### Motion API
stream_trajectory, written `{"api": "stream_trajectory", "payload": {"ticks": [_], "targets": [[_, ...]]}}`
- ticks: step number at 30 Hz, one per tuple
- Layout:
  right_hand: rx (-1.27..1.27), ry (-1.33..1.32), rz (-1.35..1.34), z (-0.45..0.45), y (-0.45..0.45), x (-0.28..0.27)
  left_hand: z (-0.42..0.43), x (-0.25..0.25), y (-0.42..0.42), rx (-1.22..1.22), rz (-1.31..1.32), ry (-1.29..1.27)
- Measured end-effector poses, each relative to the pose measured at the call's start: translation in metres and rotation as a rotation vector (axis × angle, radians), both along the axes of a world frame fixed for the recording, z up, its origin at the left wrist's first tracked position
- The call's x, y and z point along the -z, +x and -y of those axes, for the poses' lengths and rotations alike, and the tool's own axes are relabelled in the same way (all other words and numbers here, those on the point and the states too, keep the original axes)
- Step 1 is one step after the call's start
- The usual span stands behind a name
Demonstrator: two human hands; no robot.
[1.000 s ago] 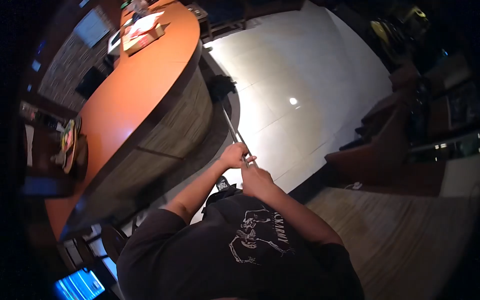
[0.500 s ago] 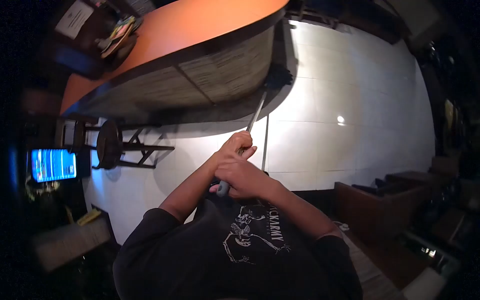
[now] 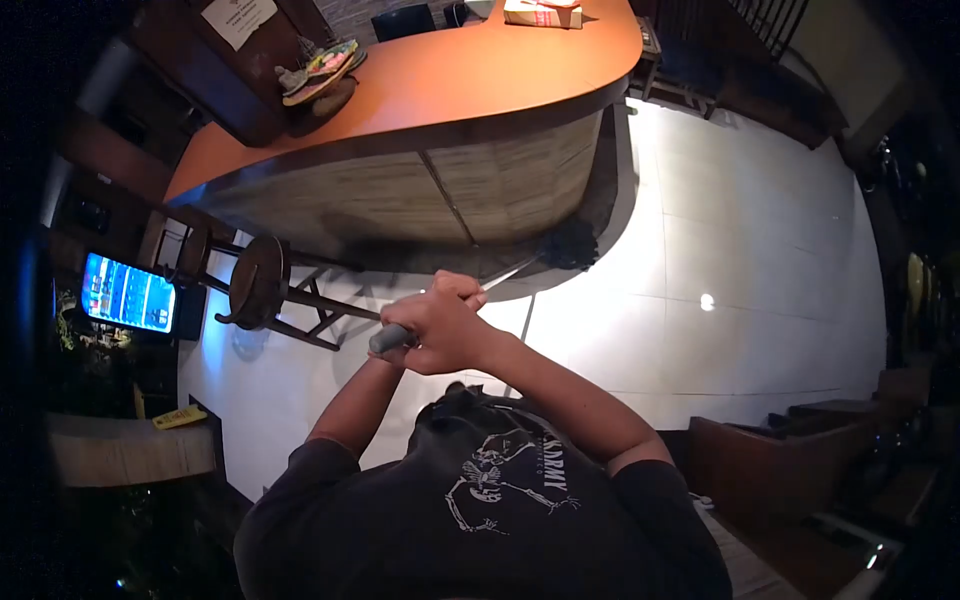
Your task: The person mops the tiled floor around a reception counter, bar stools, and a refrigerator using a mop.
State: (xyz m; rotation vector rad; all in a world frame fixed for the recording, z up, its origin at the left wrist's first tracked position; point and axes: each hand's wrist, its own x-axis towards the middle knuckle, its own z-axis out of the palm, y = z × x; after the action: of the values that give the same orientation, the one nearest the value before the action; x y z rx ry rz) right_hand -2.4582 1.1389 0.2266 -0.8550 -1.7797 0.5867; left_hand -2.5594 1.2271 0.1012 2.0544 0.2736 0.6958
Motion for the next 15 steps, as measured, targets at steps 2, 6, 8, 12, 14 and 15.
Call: {"api": "stream_trajectory", "payload": {"ticks": [2,6,8,12,14,15], "targets": [[-0.118,-0.051,-0.035,-0.011,-0.023,0.027,-0.014,-0.006,-0.022,0.081,-0.127,0.012],[-0.122,-0.153,-0.046,-0.017,-0.069,0.05,-0.031,-0.021,-0.092,0.057,-0.337,-0.052],[-0.042,-0.214,0.09,-0.036,-0.086,0.096,-0.045,-0.029,-0.139,0.019,-0.407,-0.004],[0.201,-0.435,0.435,-0.074,-0.108,0.174,-0.055,-0.08,-0.22,-0.014,-0.458,-0.085],[0.351,-0.495,0.416,-0.088,-0.127,0.189,-0.055,-0.11,-0.251,0.033,-0.418,-0.063],[0.377,-0.484,0.374,-0.094,-0.136,0.191,-0.053,-0.122,-0.265,0.05,-0.396,-0.057]]}}
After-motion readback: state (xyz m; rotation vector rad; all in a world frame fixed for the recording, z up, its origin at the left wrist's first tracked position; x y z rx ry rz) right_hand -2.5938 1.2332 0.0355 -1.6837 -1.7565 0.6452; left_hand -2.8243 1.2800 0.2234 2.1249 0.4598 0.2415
